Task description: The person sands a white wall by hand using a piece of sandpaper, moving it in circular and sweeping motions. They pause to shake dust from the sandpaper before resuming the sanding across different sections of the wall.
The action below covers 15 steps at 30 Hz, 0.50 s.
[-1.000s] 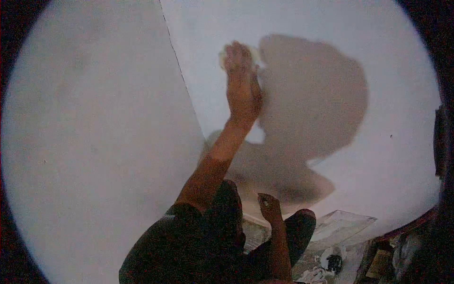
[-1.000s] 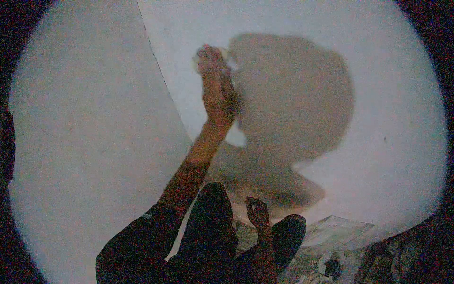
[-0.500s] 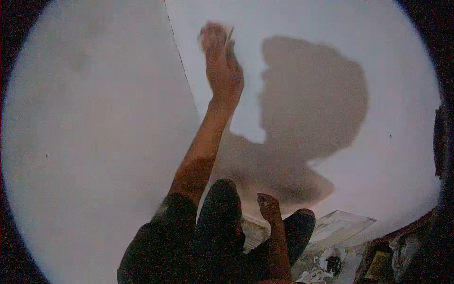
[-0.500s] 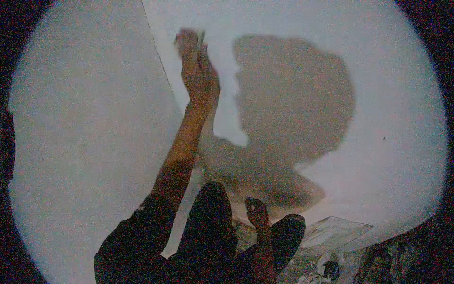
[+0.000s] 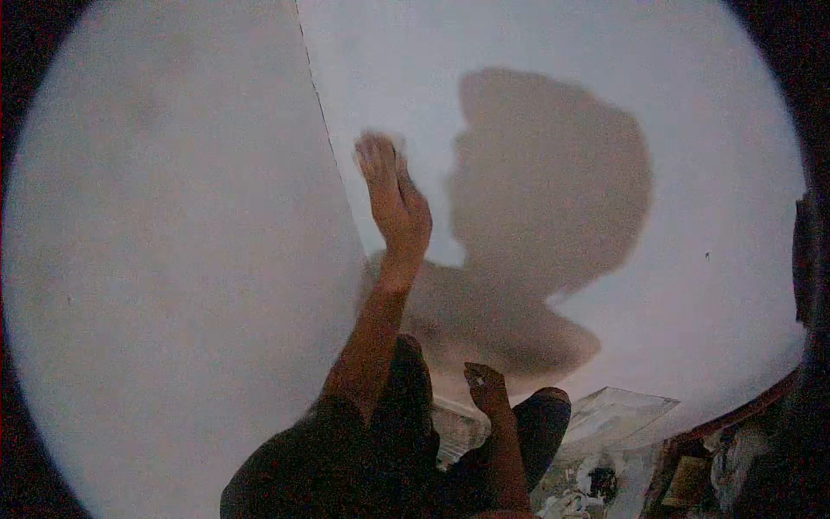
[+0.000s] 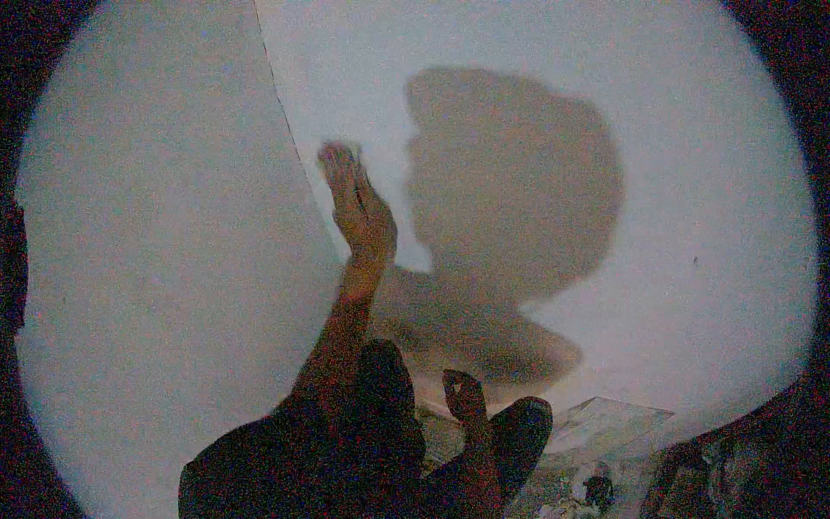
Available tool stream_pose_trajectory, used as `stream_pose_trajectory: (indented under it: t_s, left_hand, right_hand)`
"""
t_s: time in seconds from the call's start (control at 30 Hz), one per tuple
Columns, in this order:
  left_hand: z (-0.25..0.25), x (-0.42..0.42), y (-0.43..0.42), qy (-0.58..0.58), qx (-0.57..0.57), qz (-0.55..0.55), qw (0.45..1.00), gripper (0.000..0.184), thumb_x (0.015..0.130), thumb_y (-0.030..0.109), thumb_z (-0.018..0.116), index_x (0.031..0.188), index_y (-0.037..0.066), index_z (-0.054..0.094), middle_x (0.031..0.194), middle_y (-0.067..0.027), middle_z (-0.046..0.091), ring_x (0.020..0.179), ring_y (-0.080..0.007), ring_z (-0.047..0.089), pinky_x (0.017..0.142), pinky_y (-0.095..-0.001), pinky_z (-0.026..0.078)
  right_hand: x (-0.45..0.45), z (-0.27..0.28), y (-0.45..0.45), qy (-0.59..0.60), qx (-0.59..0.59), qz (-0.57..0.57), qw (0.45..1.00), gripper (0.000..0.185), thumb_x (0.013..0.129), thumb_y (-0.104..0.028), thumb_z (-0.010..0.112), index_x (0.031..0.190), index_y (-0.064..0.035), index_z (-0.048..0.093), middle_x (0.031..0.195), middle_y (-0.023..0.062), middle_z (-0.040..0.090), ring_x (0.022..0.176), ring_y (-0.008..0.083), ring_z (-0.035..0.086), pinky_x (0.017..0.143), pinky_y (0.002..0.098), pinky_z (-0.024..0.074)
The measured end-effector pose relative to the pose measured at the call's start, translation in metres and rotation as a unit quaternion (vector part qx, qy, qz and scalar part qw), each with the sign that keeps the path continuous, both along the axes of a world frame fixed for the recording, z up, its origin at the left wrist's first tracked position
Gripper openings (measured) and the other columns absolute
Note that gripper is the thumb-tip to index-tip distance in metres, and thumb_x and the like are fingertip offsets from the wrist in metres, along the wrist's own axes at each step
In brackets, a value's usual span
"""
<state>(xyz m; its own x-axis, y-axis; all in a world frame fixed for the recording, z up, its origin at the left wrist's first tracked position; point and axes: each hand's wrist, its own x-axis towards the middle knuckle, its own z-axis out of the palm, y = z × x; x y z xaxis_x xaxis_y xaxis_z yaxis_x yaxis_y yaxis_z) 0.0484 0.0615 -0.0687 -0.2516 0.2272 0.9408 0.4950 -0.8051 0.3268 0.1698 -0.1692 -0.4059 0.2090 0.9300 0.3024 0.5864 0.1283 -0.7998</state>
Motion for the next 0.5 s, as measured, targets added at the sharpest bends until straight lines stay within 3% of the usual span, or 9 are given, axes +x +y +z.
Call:
stream_pose_trajectory:
  t_s: [0.03,0.1,0.13,0.2,0.33,0.37,0.4,0.47,0.5]
  left_hand:
    - [0.043,-0.001,0.002,0.028,0.038,0.006,0.999,0.041,0.1,0.008,0.041,0.14,-0.002,0.044,0.151,-0.0215,0.035,0.143,-0.0389,0.028,0.118,-0.0476,0.019]
    - [0.101,0.01,0.015,0.081,0.063,0.029,0.994,0.045,0.099,0.007,0.041,0.144,0.001,0.04,0.155,-0.0195,0.031,0.144,-0.0371,0.026,0.119,-0.0442,0.018]
    - [0.114,0.023,0.016,0.107,0.05,0.047,0.992,0.046,0.099,0.006,0.041,0.145,0.001,0.039,0.154,-0.0197,0.031,0.144,-0.037,0.025,0.119,-0.0449,0.018]
    - [0.114,0.043,-0.009,0.111,0.165,-0.055,0.978,0.058,0.088,-0.001,0.046,0.145,-0.002,0.036,0.153,-0.0229,0.03,0.143,-0.0428,0.023,0.118,-0.0526,0.019]
    - [-0.03,0.044,-0.036,0.296,0.044,-0.044,0.953,0.058,0.088,0.002,0.046,0.145,0.002,0.038,0.156,-0.0187,0.027,0.145,-0.04,0.023,0.118,-0.0519,0.021]
    - [-0.067,0.032,-0.053,0.352,-0.068,-0.093,0.929,0.059,0.087,0.0,0.045,0.146,0.002,0.038,0.156,-0.0175,0.028,0.145,-0.0381,0.023,0.118,-0.0524,0.018]
    - [-0.126,0.025,-0.052,0.275,-0.073,-0.213,0.935,0.057,0.089,-0.001,0.044,0.146,0.001,0.037,0.156,-0.018,0.027,0.144,-0.0394,0.025,0.118,-0.0511,0.019]
    - [-0.206,0.004,-0.074,0.323,-0.211,-0.222,0.896,0.054,0.092,-0.004,0.041,0.145,0.002,0.038,0.155,-0.0188,0.029,0.142,-0.0405,0.027,0.117,-0.0484,0.024]
    - [-0.23,-0.009,-0.085,0.364,-0.131,-0.147,0.91,0.05,0.095,-0.002,0.04,0.144,0.002,0.04,0.152,-0.0199,0.034,0.14,-0.0402,0.032,0.115,-0.0468,0.028]
  right_hand:
    - [-0.001,0.005,-0.002,0.0,-0.002,0.0,1.0,0.023,0.092,-0.016,0.062,0.109,-0.0004,0.069,0.114,0.0186,0.068,0.102,0.0337,0.065,0.087,0.041,0.0519]
    - [-0.003,0.016,-0.007,-0.277,0.083,0.005,0.957,0.024,0.093,-0.016,0.062,0.11,0.0002,0.068,0.114,0.0194,0.068,0.104,0.0342,0.065,0.088,0.0406,0.0519]
    - [-0.004,0.014,-0.003,-0.276,0.082,0.008,0.958,0.024,0.093,-0.016,0.062,0.11,0.0002,0.068,0.114,0.0194,0.068,0.104,0.0342,0.065,0.088,0.0406,0.0519]
    - [-0.004,0.004,0.008,0.052,-0.039,-0.01,0.998,0.025,0.093,-0.016,0.062,0.111,0.0001,0.068,0.114,0.0193,0.068,0.106,0.0327,0.064,0.088,0.0406,0.0519]
    - [-0.006,0.012,0.008,-0.059,0.018,0.01,0.998,0.024,0.092,-0.017,0.062,0.109,-0.0002,0.069,0.112,0.0196,0.068,0.104,0.0321,0.065,0.088,0.0402,0.0517]
    - [-0.009,0.012,0.007,-0.022,0.005,-0.005,1.0,0.024,0.093,-0.016,0.062,0.109,-0.0003,0.069,0.111,0.0199,0.068,0.101,0.0327,0.066,0.088,0.0405,0.052]
    - [-0.011,0.013,0.006,0.014,-0.009,-0.021,1.0,0.024,0.093,-0.016,0.062,0.109,-0.0004,0.069,0.11,0.0202,0.069,0.099,0.0334,0.067,0.087,0.0408,0.0523]
    - [-0.011,0.013,0.0,-0.05,0.017,-0.023,0.998,0.024,0.093,-0.017,0.061,0.109,-0.0011,0.069,0.109,0.0207,0.069,0.099,0.0329,0.067,0.087,0.0407,0.0524]
    - [-0.009,0.012,-0.004,-0.117,0.043,-0.022,0.992,0.024,0.093,-0.018,0.061,0.108,-0.0017,0.07,0.109,0.0211,0.068,0.099,0.0324,0.067,0.087,0.0405,0.0525]
